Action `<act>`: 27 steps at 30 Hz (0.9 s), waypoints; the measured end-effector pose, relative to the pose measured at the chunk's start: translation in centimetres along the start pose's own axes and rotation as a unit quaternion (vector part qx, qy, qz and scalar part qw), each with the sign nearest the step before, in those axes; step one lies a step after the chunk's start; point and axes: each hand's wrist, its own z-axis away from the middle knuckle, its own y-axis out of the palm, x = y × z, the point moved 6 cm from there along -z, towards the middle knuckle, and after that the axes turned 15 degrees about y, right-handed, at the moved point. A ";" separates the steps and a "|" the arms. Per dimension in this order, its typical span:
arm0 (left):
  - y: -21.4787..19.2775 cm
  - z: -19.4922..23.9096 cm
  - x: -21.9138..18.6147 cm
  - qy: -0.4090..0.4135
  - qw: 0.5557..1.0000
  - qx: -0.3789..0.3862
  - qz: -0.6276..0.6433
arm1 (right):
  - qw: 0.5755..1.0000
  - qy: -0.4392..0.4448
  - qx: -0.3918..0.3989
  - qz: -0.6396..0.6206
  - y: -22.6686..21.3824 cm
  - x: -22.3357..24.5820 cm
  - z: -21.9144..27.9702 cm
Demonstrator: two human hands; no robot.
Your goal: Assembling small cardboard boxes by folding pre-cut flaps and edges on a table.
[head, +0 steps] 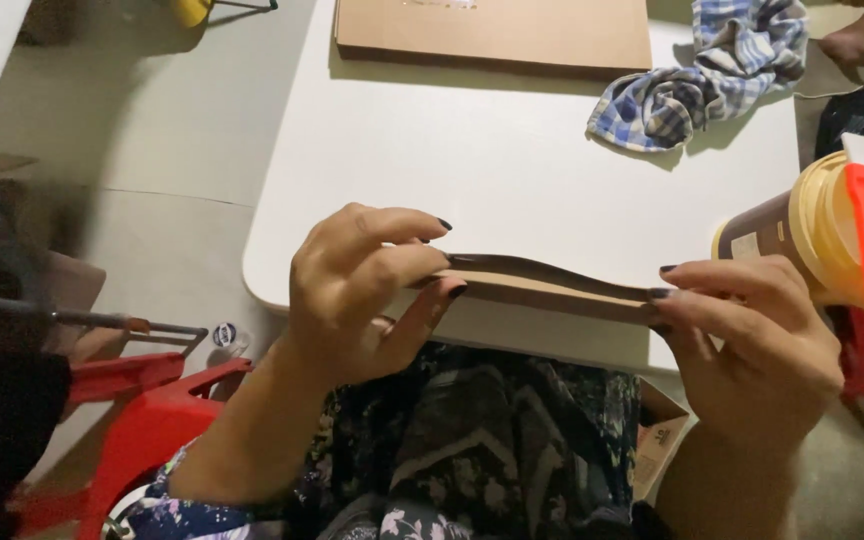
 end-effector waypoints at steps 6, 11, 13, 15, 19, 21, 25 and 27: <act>0.6 -3.2 -2.0 0.071 0.981 0.138 -0.113 | 1.000 -0.003 0.027 -0.010 0.1 0.4 -0.5; 1.5 -3.9 -2.2 0.070 0.988 0.127 -0.057 | 1.000 0.007 0.017 -0.021 0.2 1.2 -0.9; 1.7 -3.7 -1.9 0.059 0.989 0.128 -0.050 | 1.000 -0.002 0.013 -0.026 0.2 1.3 -1.0; 2.0 -3.3 -1.1 0.010 0.991 0.128 0.028 | 0.998 0.040 0.004 -0.040 0.3 1.1 -1.1; 2.7 -3.1 -1.1 0.032 0.987 0.155 -0.023 | 0.997 0.073 0.010 -0.024 0.2 0.7 -1.1; 2.9 -3.2 -1.2 0.036 0.984 0.165 -0.061 | 0.999 0.042 0.019 0.011 0.4 0.4 -1.0; 3.2 -3.6 -1.4 0.048 0.981 0.158 -0.099 | 1.000 0.022 0.005 0.015 0.7 -0.5 -0.6; 3.4 -3.6 -1.4 0.063 0.972 0.173 -0.148 | 0.999 -0.001 -0.030 0.043 0.7 -0.4 -0.4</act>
